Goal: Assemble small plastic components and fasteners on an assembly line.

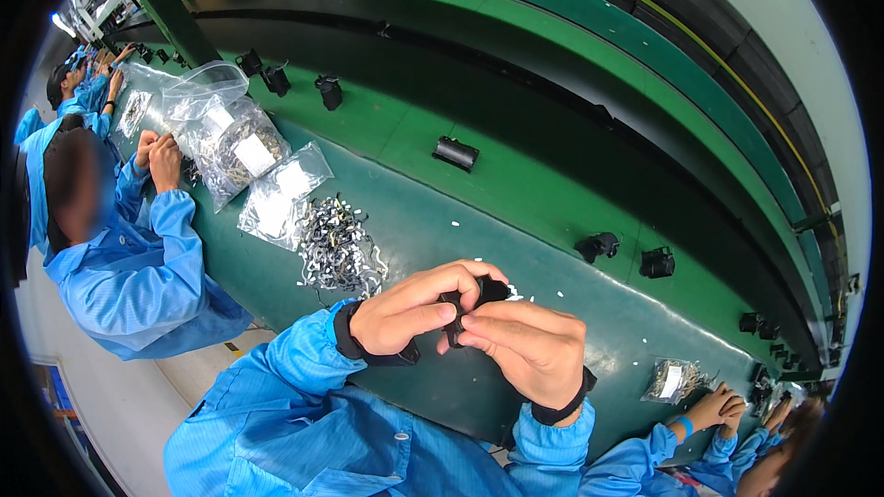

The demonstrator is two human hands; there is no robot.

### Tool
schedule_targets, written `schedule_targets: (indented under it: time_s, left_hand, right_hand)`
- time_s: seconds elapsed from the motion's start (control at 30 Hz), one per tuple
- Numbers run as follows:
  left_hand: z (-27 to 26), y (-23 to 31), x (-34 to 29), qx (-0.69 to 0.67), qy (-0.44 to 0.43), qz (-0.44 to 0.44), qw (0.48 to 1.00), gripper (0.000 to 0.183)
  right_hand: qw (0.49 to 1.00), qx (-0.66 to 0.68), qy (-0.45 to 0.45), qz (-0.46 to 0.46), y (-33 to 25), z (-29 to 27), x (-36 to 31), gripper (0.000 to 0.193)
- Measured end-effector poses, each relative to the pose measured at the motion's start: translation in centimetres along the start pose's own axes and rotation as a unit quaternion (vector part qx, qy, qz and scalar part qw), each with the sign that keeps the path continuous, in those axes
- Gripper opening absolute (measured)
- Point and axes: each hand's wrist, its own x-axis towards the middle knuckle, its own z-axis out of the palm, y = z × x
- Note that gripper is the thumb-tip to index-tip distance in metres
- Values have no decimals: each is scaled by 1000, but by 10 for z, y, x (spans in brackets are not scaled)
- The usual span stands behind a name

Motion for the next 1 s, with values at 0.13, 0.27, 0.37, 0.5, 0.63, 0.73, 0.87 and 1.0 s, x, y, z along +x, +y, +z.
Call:
schedule_targets:
  time_s: [0.13, 0.27, 0.37, 0.5, 0.63, 0.73, 0.87, 1.0]
  left_hand:
    - [-7, 6, 2, -9, -86, -77, 993, 31]
    - [-9, 4, 4, -4, -125, -67, 990, 32]
    - [-5, 2, 4, -36, -45, -51, 997, 29]
    - [-5, -3, 2, -5, 32, -10, 999, 19]
    - [0, -8, 6, 49, 87, 56, 993, 14]
    - [2, -5, 6, 42, 115, 85, 989, 14]
    - [-1, -2, 6, -11, 118, 78, 990, 18]
    - [-8, -9, 6, -25, 126, 93, 987, 19]
  right_hand:
    - [998, 30, -54, 1, 0, -8, 2, 14]
    - [992, 90, -74, 41, 2, -11, 0, 10]
    - [1000, 27, -8, 12, 0, -4, 3, 12]
    - [999, -49, 3, 12, -2, -1, 8, 12]
    - [995, -52, 55, 59, 1, 5, 5, 13]
    - [994, -92, 44, 36, 3, 0, 9, 14]
    - [995, -96, 33, 22, 4, 1, 11, 15]
    - [989, -142, 45, -19, 5, 1, 17, 17]
